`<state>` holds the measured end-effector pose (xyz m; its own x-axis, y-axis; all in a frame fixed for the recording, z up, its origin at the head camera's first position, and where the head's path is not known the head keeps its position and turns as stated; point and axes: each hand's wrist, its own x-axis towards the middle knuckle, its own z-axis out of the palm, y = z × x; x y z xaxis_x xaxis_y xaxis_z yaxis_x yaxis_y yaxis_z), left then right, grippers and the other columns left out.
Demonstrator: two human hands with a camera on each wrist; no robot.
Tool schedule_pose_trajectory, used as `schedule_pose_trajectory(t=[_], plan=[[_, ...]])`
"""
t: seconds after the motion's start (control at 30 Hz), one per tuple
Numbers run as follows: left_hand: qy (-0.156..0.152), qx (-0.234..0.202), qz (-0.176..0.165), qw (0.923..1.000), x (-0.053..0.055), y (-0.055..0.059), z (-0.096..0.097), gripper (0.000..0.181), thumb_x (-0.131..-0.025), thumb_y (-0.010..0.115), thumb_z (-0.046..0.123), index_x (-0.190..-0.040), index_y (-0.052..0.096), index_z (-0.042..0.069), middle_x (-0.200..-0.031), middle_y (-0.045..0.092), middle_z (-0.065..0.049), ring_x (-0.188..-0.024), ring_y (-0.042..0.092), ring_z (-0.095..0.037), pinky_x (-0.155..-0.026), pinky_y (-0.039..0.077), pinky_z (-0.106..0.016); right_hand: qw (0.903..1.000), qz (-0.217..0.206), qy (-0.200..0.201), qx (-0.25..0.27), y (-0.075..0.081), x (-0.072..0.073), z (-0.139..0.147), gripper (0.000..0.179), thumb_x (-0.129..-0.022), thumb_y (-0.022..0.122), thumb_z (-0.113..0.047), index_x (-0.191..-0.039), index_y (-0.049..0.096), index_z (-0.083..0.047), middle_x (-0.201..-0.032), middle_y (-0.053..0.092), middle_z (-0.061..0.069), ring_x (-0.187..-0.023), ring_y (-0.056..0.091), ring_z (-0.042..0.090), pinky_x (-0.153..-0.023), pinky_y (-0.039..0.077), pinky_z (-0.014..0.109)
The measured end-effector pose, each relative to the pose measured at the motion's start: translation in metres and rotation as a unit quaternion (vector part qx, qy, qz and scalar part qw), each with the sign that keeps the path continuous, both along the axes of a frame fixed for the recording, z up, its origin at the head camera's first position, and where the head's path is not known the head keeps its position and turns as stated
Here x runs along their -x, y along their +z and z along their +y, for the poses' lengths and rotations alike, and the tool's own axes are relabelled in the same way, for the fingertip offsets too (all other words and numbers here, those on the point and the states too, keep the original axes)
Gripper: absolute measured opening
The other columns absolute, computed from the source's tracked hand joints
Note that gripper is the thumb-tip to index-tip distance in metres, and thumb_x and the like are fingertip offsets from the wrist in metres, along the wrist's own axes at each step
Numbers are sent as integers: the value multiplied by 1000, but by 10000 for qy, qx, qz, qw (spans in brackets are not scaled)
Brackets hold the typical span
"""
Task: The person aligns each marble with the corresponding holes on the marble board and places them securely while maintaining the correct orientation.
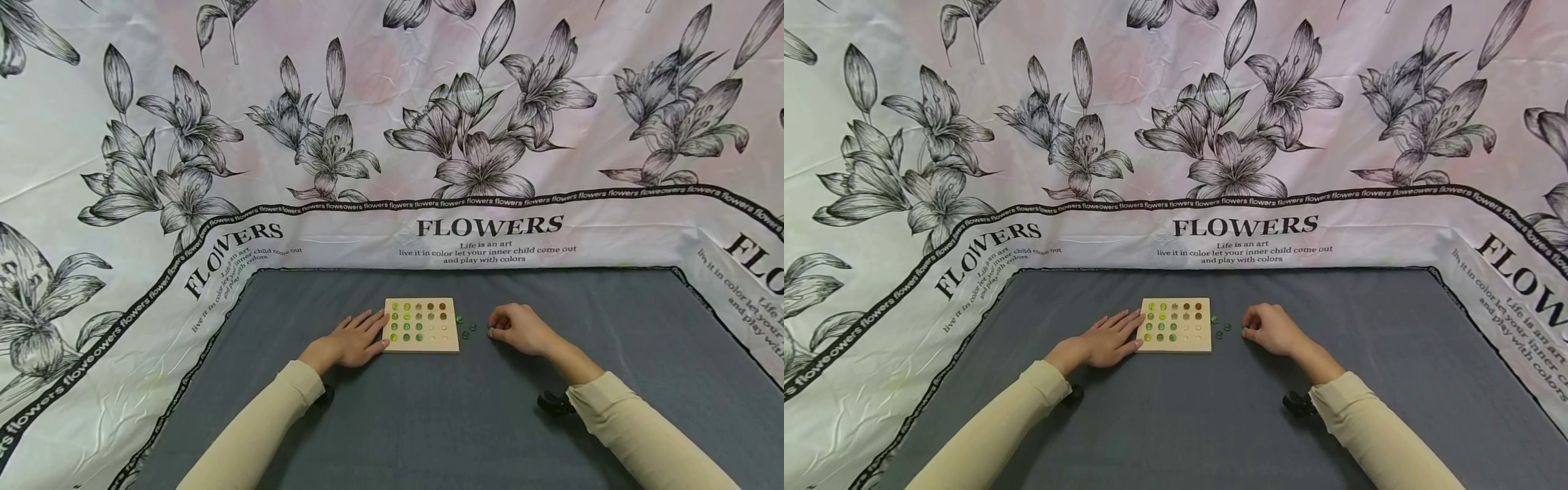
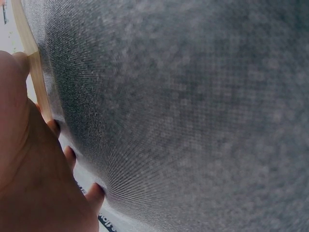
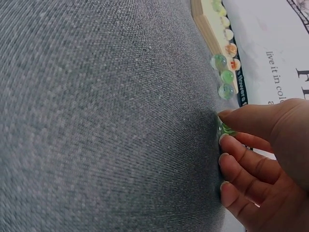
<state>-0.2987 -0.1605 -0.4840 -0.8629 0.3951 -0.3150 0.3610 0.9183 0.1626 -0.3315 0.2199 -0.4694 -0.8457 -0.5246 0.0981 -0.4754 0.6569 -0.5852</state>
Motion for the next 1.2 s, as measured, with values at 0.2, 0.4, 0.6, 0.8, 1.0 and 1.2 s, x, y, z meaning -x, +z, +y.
schedule_pose_trajectory(t=[0.2,0.4,0.6,0.8,1.0,1.2], plan=[[-13,-33,27,10000,-1,0,0,67,-110,28,57,-167,10,26,-173,4,6,-159,5,-21,-126,8,-55,10000,-7,11,6,1,0,0,8,-92,76,-8,-96,72,-3,-82,68,1,-73,61,12,-66,50,33],[-22,-44,18,10000,-2,0,-1,68,-110,27,57,-167,10,26,-173,4,5,-159,5,-21,-126,8,-55,9999,80,67,50,2,-2,-1,8,-91,76,-8,-96,72,-4,-83,68,0,-75,61,12,-67,51,33],[-5,-62,2,10000,-3,1,0,67,-110,29,55,-167,11,25,-173,6,4,-159,6,-22,-126,8,-56,9996,149,204,133,4,-5,-4,7,-91,76,-6,-96,71,-4,-82,66,-1,-74,60,12,-66,51,32],[-6,-35,-12,10000,-3,4,1,67,-110,28,56,-167,11,26,-173,5,5,-159,5,-22,-126,8,-56,9993,200,253,173,11,-8,-8,6,-92,76,-5,-95,72,-4,-82,67,-1,-74,61,11,-66,51,33],[9,27,-49,10000,-5,9,3,67,-110,27,56,-167,10,26,-173,5,6,-159,5,-21,-126,8,-54,9992,252,246,190,15,-10,-15,6,-91,77,-6,-95,72,-5,-82,67,-2,-74,60,11,-66,51,32],[-19,21,-67,10000,-7,14,4,66,-111,29,53,-167,12,23,-173,7,2,-159,6,-23,-126,8,-55,9986,381,306,208,19,-9,-22,7,-91,78,-7,-96,72,-6,-85,68,-2,-77,61,11,-68,53,33]])
